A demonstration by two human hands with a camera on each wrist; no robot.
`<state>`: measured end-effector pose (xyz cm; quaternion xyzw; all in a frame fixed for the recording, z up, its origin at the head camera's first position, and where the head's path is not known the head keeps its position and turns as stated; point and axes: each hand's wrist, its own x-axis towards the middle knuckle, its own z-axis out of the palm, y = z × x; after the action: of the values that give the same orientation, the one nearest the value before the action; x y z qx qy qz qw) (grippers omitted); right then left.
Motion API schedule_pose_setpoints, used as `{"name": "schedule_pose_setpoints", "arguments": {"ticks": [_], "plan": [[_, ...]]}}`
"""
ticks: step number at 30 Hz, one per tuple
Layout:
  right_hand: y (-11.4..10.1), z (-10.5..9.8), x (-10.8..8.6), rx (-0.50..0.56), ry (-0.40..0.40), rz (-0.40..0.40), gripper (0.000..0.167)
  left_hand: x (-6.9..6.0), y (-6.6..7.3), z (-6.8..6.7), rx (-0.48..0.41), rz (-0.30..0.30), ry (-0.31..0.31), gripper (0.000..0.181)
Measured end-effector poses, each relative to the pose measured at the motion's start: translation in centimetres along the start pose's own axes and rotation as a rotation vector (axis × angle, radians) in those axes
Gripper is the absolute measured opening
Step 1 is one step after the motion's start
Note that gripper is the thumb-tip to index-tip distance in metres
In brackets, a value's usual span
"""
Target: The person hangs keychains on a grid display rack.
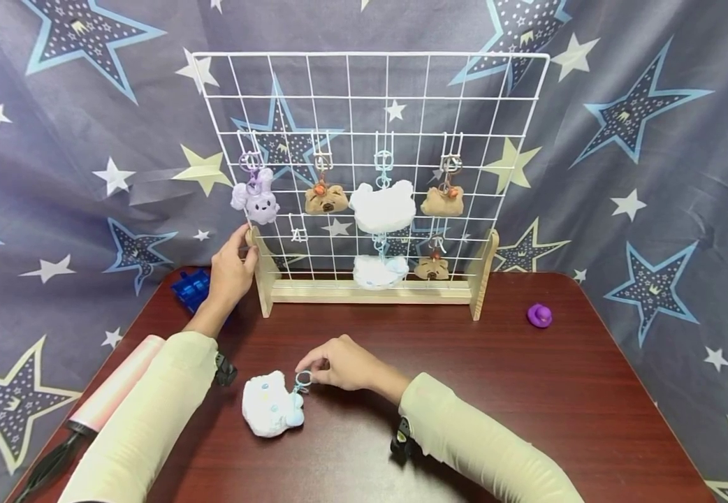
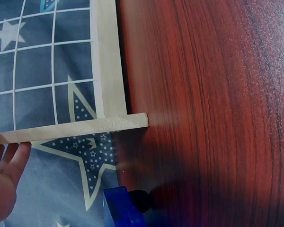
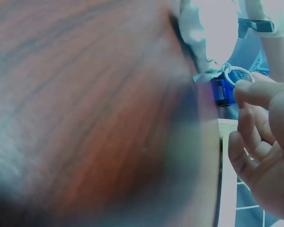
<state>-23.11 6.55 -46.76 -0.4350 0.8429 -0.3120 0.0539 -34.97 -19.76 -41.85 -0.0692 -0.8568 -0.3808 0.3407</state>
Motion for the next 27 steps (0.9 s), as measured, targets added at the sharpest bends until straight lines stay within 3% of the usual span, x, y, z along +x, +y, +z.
{"name": "schedule_pose_setpoints", "arguments": {"ticks": [8,15,27], "plan": [[0.4,-1.2,0.3,-0.002,0.092,-0.028,0.023,-0.1,0.0,0.0,-0.002,0.001,-0.004,0.050],[0.4,-2.9,0.9,0.068,0.155,0.010,0.024,0.0,-0.1,0.1,0.000,0.019,0.011,0.050],[0.8,-5.2,2.2,0.079,0.269,0.052,0.025,-0.1,-0.1,0.0,-0.013,0.019,0.007,0.050]]}}
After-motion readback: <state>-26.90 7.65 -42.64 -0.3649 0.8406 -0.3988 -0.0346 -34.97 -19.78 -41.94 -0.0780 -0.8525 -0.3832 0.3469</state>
